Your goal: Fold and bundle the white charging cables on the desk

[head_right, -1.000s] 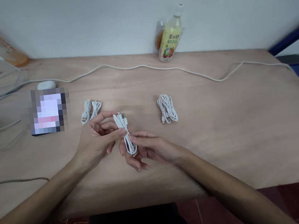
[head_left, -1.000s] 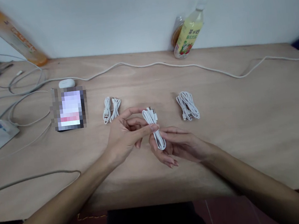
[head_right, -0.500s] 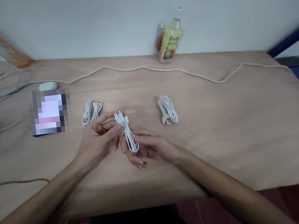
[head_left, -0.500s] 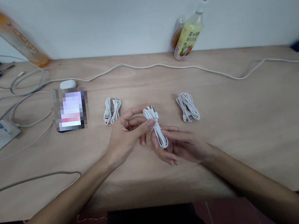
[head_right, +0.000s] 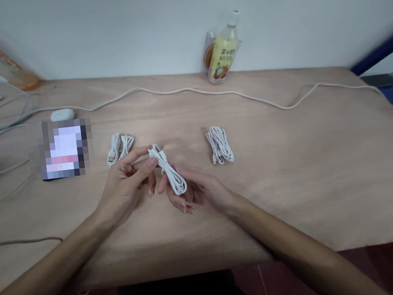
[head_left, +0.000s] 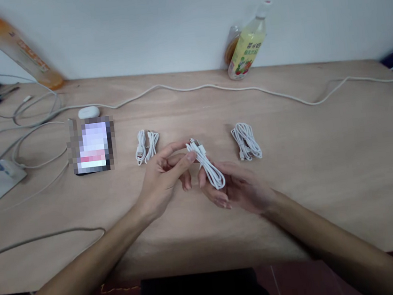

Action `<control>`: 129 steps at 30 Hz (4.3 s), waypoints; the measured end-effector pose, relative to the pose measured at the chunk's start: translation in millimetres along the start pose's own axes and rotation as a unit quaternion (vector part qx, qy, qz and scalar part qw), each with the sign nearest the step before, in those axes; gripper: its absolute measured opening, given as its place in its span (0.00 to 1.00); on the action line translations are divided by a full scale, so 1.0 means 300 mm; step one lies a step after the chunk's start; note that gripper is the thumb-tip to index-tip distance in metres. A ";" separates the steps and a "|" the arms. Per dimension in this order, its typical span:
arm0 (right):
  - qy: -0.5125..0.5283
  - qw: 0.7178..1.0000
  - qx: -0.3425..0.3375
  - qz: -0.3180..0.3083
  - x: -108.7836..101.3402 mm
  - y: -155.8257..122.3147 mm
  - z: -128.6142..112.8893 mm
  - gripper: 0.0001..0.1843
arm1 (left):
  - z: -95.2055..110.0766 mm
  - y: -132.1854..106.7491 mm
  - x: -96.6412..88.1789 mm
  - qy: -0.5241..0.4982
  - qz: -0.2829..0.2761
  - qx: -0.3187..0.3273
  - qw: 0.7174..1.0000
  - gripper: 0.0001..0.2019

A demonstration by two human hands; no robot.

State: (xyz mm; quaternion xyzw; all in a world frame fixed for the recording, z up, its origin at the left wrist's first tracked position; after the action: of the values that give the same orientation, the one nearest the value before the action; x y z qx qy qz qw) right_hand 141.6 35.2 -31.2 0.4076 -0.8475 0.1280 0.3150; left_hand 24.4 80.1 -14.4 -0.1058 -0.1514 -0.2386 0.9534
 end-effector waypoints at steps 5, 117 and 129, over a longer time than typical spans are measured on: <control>-0.005 0.999 0.002 0.039 -0.012 -0.005 -0.004 0.21 | -0.005 -0.002 -0.007 0.008 0.005 -0.001 1.000 0.23; -0.132 0.976 -0.023 0.170 -0.090 -0.021 -0.013 0.20 | -0.007 0.000 0.028 0.028 -0.065 0.009 0.997 0.24; -0.131 0.975 -0.022 0.179 -0.084 -0.017 -0.020 0.19 | 0.004 0.000 -0.005 0.056 -0.012 0.025 0.998 0.18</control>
State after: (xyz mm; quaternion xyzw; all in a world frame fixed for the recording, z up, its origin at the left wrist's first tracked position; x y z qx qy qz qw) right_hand 159.7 50.0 -42.9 0.2550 -0.9434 0.1088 0.1820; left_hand 22.9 81.1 -13.9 -0.0664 -0.1048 -0.2514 0.9599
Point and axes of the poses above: each hand's wrist, its own y-axis towards the middle knuckle, its own x-axis out of the palm, z = x × y, the point moved 8 cm from there along y, towards the middle knuckle, and after that the axes turned 12 degrees about -z, right-handed, at the moved point
